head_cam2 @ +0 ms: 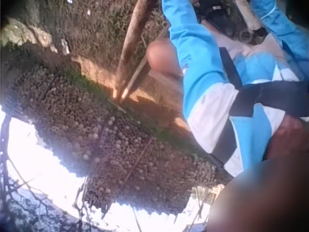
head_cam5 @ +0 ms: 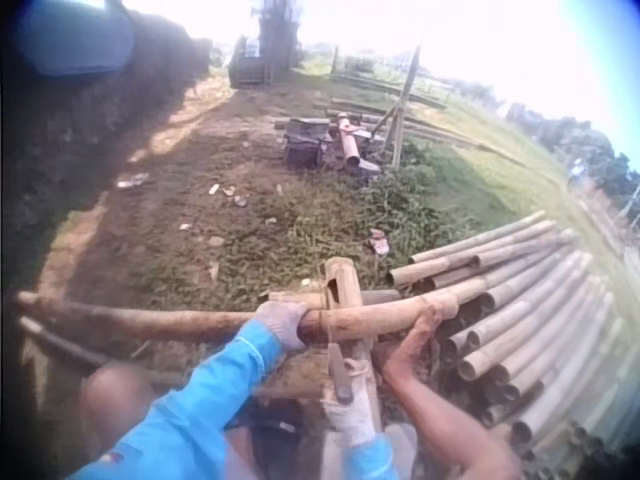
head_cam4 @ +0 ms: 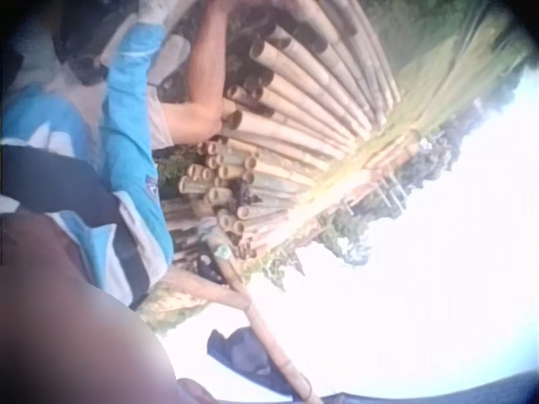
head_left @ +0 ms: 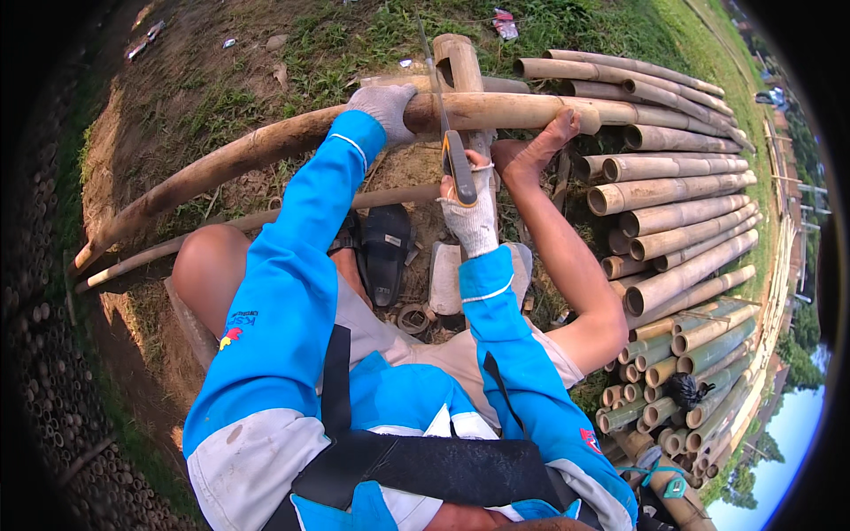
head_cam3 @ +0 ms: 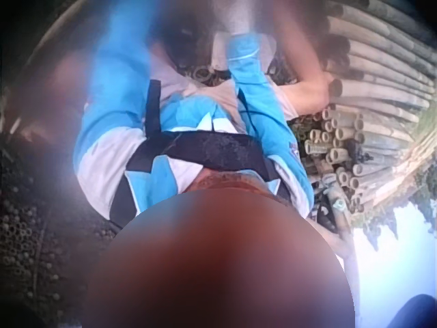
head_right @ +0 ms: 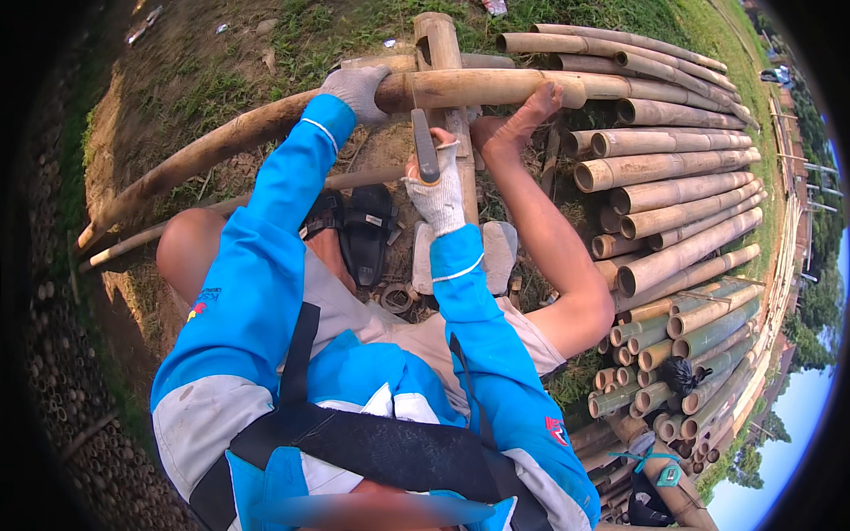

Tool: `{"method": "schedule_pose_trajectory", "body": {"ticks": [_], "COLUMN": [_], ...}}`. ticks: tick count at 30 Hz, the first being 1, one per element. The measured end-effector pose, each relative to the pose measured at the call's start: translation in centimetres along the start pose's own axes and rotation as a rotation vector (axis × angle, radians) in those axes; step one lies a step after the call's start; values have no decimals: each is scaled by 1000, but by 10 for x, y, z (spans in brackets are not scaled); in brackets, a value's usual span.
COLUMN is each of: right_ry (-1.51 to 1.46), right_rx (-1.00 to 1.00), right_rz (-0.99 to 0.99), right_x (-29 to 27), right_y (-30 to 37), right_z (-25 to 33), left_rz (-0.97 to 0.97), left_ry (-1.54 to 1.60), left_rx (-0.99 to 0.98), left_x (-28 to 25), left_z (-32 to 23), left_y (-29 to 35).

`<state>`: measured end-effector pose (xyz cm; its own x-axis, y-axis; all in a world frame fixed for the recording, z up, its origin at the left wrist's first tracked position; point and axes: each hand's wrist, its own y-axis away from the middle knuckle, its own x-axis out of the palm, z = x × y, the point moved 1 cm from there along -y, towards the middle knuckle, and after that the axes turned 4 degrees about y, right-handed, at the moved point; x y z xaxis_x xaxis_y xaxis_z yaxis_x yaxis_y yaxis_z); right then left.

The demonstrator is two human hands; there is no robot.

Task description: The person uses a hand saw to cut long bamboo poles into shorter sections. They position each pole on a wooden support, saw through it, and then move the cut pieces aside.

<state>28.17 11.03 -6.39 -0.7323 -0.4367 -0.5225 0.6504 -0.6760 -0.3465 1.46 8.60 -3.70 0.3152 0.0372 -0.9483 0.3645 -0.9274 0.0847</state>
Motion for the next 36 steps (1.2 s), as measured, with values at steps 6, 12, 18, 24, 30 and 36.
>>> {"method": "schedule_pose_trajectory", "body": {"ticks": [6,12,18,24,30,36], "right_ry": [37,69,-96,-126,79,-114], "right_rx": [84,287,46,166,261,220], "right_rz": [-22,84,-40,-14,83,-2], "right_x": [-26,-107,5,-8,-102,-36], "right_y": [86,234,4,74,213,115], "right_z": [24,95,-2,9,84,37], "left_rz": [15,41,26,-10,0,-65], "left_ry": [-25,4,-44,-27,-8,-21], "left_rx": [6,14,-23,-24,-11,-25], "left_x": [-2,6,0,3,10,9], "left_z": [2,5,-4,-21,-18,-23], "left_y": [-2,-9,-3,1,-10,-4]}}
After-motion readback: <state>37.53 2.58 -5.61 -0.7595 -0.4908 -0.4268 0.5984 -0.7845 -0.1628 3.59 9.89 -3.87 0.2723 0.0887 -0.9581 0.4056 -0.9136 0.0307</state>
